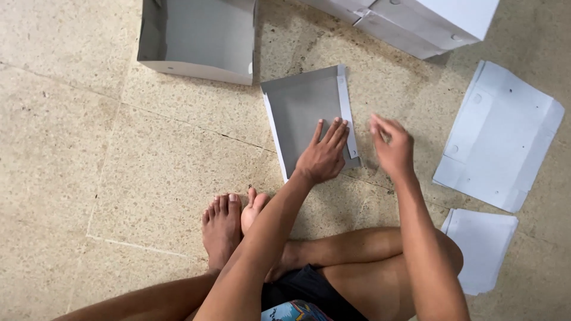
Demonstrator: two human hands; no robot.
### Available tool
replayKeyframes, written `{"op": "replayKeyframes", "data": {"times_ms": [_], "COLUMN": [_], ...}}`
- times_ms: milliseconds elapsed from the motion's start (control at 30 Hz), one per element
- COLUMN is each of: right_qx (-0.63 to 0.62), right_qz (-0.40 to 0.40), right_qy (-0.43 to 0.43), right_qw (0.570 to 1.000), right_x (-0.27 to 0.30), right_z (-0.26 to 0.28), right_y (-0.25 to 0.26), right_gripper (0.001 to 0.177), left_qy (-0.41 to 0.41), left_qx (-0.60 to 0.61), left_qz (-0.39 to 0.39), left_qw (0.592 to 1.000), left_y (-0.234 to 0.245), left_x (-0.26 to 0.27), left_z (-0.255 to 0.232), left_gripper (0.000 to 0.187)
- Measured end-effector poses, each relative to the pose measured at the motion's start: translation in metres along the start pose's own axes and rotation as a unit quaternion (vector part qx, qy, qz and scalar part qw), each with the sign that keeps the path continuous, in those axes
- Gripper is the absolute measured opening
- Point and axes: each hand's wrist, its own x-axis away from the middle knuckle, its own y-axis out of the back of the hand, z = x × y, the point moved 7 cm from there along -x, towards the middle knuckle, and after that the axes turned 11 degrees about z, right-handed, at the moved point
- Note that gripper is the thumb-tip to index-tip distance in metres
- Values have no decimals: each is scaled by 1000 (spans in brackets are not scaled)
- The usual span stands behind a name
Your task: Folding flat cardboard sheets into boxes and stacking them while sitting on the floor.
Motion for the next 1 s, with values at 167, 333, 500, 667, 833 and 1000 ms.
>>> {"op": "replayKeyframes", "data": {"times_ms": [167, 333, 500, 667, 833, 1000], "right_qx": [-40, -86, -54, 48, 62, 56], "right_qz": [-119, -169, -143, -120, -138, -105], "right_qy": [-130, -129, -114, -121, -148, -222], "right_qw": [984, 973, 982, 984, 977, 968], "right_x": [97, 84, 80, 86, 102, 140], "right_z": [-77, -78, -78, -46, -47, -34], "right_y": [-33, -58, -56, -53, -66, -72], "right_gripper": [23, 16, 33, 44, 45, 43], "left_qy": [-11, -11, -5, -34, -65, -147], "left_qx": [-5, -16, -18, -25, -25, -111], "left_qz": [26, 35, 39, 48, -29, 54], "left_qw": [1000, 999, 999, 998, 997, 981], "left_y": [-4, 0, -2, -5, -14, -36], "left_x": [-2, -2, -2, 0, -3, -14], "left_z": [-1, -2, 0, -8, -12, -26], "left_gripper": [69, 69, 71, 69, 64, 59]}}
